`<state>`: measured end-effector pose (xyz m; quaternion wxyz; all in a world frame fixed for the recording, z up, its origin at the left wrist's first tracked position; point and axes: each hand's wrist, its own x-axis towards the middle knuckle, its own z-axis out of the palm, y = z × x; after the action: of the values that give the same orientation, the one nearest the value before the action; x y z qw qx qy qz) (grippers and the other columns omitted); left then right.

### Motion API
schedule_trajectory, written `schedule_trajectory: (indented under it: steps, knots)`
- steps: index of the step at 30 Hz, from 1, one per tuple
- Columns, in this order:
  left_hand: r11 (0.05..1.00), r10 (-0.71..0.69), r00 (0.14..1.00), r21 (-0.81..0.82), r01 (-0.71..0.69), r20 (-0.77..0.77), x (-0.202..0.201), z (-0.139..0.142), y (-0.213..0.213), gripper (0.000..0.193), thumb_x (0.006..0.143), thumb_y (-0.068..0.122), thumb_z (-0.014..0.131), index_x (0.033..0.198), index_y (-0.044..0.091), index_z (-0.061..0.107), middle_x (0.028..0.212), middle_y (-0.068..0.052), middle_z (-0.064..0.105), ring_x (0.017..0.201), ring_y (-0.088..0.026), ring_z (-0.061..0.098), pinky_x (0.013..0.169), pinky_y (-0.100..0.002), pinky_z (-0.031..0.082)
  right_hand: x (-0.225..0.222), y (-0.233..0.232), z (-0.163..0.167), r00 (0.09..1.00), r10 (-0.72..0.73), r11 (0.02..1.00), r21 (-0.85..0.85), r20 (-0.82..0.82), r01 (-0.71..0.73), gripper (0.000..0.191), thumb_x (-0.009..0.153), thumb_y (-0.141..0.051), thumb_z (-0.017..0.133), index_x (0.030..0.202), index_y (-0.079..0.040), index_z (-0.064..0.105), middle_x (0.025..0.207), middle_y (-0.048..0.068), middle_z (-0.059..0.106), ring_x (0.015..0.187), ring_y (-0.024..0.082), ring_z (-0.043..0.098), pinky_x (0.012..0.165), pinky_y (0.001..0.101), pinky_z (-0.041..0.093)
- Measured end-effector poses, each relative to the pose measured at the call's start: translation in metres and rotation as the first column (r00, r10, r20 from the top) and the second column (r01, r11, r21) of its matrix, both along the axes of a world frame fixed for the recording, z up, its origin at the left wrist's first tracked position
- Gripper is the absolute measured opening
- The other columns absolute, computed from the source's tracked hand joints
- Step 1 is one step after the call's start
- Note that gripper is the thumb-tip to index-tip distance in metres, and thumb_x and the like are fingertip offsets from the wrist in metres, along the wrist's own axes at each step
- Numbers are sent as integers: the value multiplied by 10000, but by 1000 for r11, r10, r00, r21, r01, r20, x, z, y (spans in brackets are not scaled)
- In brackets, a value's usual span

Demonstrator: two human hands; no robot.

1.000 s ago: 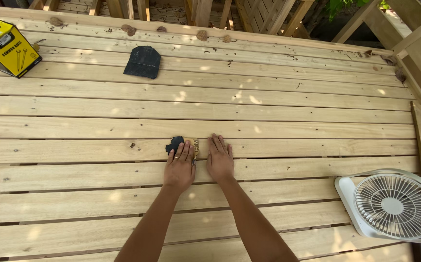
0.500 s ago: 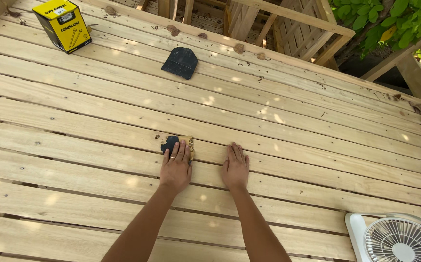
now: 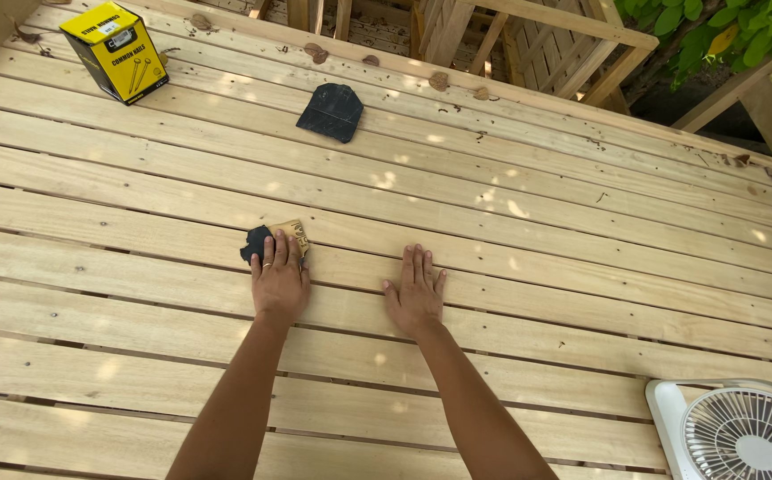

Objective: The person sands a wooden deck surface using a sanding block held in the right hand while the left hand stabilizes the planks. The action is repetitive and covers multiple planks across the deck area.

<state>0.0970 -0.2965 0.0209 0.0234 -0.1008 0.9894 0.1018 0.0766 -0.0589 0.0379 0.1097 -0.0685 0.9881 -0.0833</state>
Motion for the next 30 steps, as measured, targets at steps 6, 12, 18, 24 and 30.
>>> schedule_trajectory:
  steps: [6, 12, 18, 24, 30]
  knots:
    - [956, -291, 957, 42, 291, -9, 45, -17, 44, 604, 1034, 366, 365, 1602, 178, 278, 1705, -52, 178, 1574, -241, 181, 1261, -473, 158, -1, -34, -17, 989, 148, 989, -16, -28, -148, 714, 1046, -434, 325, 1626, -93, 88, 1721, 58, 52, 1581, 226, 24, 1262, 500, 38]
    - [986, 167, 982, 25, -166, -86, 37, -12, -62, 581, 1056, 388, 331, 1587, 157, 296, 1704, -69, 179, 1568, -265, 157, 1237, -492, 172, -4, -23, -32, 971, 144, 983, -87, -188, -163, 608, 1032, -315, 335, 1602, -112, 268, 1695, 21, 216, 1562, 205, 160, 1254, 500, 117]
    - [989, 138, 990, -52, -139, -21, 47, -15, -8, 679, 979, 403, 369, 1605, 165, 255, 1694, -64, 151, 1539, -247, 148, 1227, -485, 158, -6, -28, -37, 970, 123, 983, -106, -208, -147, 579, 1050, -333, 335, 1579, -98, 322, 1681, 38, 250, 1555, 215, 182, 1254, 503, 128]
    - [990, -36, 999, 134, 35, 6, 47, -9, -7, 587, 1035, 401, 317, 1594, 225, 286, 1705, -2, 174, 1568, -206, 165, 1266, -455, 158, -4, -25, -32, 973, 122, 984, -106, -195, -145, 582, 1044, -330, 329, 1579, -102, 320, 1682, 25, 247, 1555, 202, 182, 1256, 495, 125]
    - [967, 242, 969, 90, -237, -47, 30, -4, -41, 591, 1048, 394, 322, 1587, 155, 277, 1703, -65, 145, 1552, -256, 136, 1236, -488, 109, -5, -28, -30, 980, 116, 987, -88, -162, -131, 567, 1061, -343, 309, 1579, -113, 314, 1678, 14, 241, 1550, 191, 177, 1259, 486, 116]
